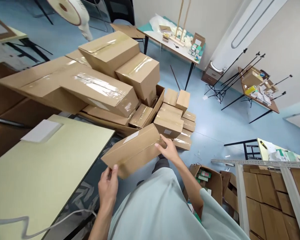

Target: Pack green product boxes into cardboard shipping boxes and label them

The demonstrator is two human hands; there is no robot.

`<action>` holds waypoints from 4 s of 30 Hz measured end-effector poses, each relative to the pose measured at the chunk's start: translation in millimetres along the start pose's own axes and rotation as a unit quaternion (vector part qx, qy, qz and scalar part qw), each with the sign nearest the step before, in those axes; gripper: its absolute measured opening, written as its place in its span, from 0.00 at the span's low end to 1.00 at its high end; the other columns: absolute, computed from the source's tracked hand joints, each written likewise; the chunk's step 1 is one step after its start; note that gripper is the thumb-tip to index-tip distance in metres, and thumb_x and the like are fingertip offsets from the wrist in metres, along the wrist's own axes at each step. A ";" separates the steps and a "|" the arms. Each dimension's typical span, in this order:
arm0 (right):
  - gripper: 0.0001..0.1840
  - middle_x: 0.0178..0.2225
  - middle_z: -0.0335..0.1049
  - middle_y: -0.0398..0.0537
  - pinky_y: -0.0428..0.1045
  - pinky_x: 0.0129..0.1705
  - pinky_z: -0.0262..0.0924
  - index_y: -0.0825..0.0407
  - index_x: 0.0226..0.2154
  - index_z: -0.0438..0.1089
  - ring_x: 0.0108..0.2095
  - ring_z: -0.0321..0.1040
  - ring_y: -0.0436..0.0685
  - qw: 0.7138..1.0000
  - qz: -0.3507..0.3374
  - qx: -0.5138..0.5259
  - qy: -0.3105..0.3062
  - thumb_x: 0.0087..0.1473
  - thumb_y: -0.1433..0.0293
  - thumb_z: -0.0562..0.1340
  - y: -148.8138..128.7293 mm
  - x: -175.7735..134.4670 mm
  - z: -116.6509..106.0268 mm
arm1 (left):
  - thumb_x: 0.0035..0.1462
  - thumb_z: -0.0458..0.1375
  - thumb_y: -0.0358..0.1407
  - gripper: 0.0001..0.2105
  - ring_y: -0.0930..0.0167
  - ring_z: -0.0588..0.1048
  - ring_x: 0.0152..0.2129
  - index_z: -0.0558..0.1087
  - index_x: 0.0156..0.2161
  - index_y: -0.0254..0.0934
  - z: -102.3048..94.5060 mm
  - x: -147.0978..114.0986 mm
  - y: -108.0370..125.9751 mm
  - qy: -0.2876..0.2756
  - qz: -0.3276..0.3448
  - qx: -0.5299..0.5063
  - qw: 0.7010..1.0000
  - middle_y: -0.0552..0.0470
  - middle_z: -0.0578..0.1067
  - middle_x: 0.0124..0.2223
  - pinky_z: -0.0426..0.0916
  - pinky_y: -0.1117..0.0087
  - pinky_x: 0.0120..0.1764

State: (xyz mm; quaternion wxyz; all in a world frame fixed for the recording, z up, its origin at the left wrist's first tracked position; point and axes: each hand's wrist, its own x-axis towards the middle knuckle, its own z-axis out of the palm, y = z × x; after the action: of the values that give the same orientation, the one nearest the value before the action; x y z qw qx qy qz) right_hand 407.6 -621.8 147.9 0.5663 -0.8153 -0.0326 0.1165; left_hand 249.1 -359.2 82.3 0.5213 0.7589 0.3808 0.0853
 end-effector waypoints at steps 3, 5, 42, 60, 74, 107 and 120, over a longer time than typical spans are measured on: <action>0.43 0.72 0.74 0.53 0.68 0.81 0.55 0.43 0.73 0.75 0.73 0.67 0.73 1.000 -0.004 0.001 -0.006 0.61 0.46 0.74 2.0 27.4 -9.1 | 0.67 0.56 0.65 0.29 0.52 0.81 0.51 0.83 0.52 0.42 24.6 16.8 9.6 -0.005 -0.018 0.017 1.000 0.41 0.84 0.50 0.75 0.52 0.59; 0.42 0.73 0.73 0.49 0.67 0.81 0.53 0.40 0.73 0.74 0.74 0.65 0.71 1.000 0.000 0.015 -0.017 0.61 0.47 0.74 4.8 49.6 -20.2 | 0.66 0.57 0.65 0.29 0.51 0.82 0.50 0.83 0.50 0.43 43.5 31.7 21.9 0.006 -0.025 0.031 0.999 0.42 0.85 0.49 0.76 0.52 0.57; 0.34 0.66 0.78 0.57 0.67 0.72 0.68 0.46 0.65 0.75 0.66 0.76 0.68 0.927 -0.370 -0.042 0.046 0.64 0.50 0.75 -212.5 423.1 -191.2 | 0.75 0.62 0.47 0.24 0.63 0.85 0.53 0.75 0.72 0.48 151.7 135.8 362.3 0.105 0.259 -0.070 0.957 0.46 0.80 0.63 0.82 0.60 0.59; 0.66 0.76 0.67 0.65 0.69 0.75 0.64 0.52 0.77 0.64 0.74 0.66 0.74 0.961 -0.240 0.048 -0.129 0.48 0.34 0.74 -152.2 562.9 -54.3 | 0.71 0.62 0.41 0.45 0.54 0.66 0.77 0.47 0.85 0.42 204.8 294.7 307.6 0.100 0.276 -0.010 0.956 0.40 0.57 0.84 0.66 0.48 0.77; 0.47 0.73 0.70 0.69 0.70 0.70 0.71 0.53 0.70 0.71 0.70 0.73 0.74 0.973 -0.197 0.061 -0.108 0.62 0.39 0.69 -75.5 416.7 -34.2 | 0.77 0.54 0.51 0.29 0.55 0.73 0.73 0.69 0.76 0.45 138.1 157.0 189.0 0.150 0.201 0.017 0.968 0.43 0.70 0.78 0.69 0.48 0.74; 0.27 0.59 0.84 0.61 0.67 0.60 0.79 0.47 0.57 0.81 0.55 0.84 0.70 0.559 -0.263 0.029 -0.786 0.65 0.47 0.72 -115.5 -237.6 238.5 | 0.75 0.60 0.36 0.03 0.60 0.83 0.60 0.76 0.45 0.45 -43.6 -392.9 -2.7 0.814 -0.115 0.067 0.566 0.46 0.85 0.58 0.78 0.53 0.63; 0.24 0.56 0.86 0.59 0.65 0.60 0.78 0.46 0.57 0.80 0.53 0.85 0.67 0.157 -0.263 -0.070 -0.949 0.67 0.50 0.72 -99.7 -457.9 299.4 | 0.76 0.58 0.42 0.07 0.61 0.82 0.60 0.75 0.45 0.44 -22.1 -479.0 -11.5 0.904 -0.338 0.011 0.260 0.46 0.84 0.58 0.75 0.52 0.66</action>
State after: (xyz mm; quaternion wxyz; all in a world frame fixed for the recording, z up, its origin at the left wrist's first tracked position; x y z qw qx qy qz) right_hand -97.0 -396.8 211.5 0.0317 -0.0483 -0.7651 0.6413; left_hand -101.2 -660.7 210.4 -0.1882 -0.0033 0.8280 0.5281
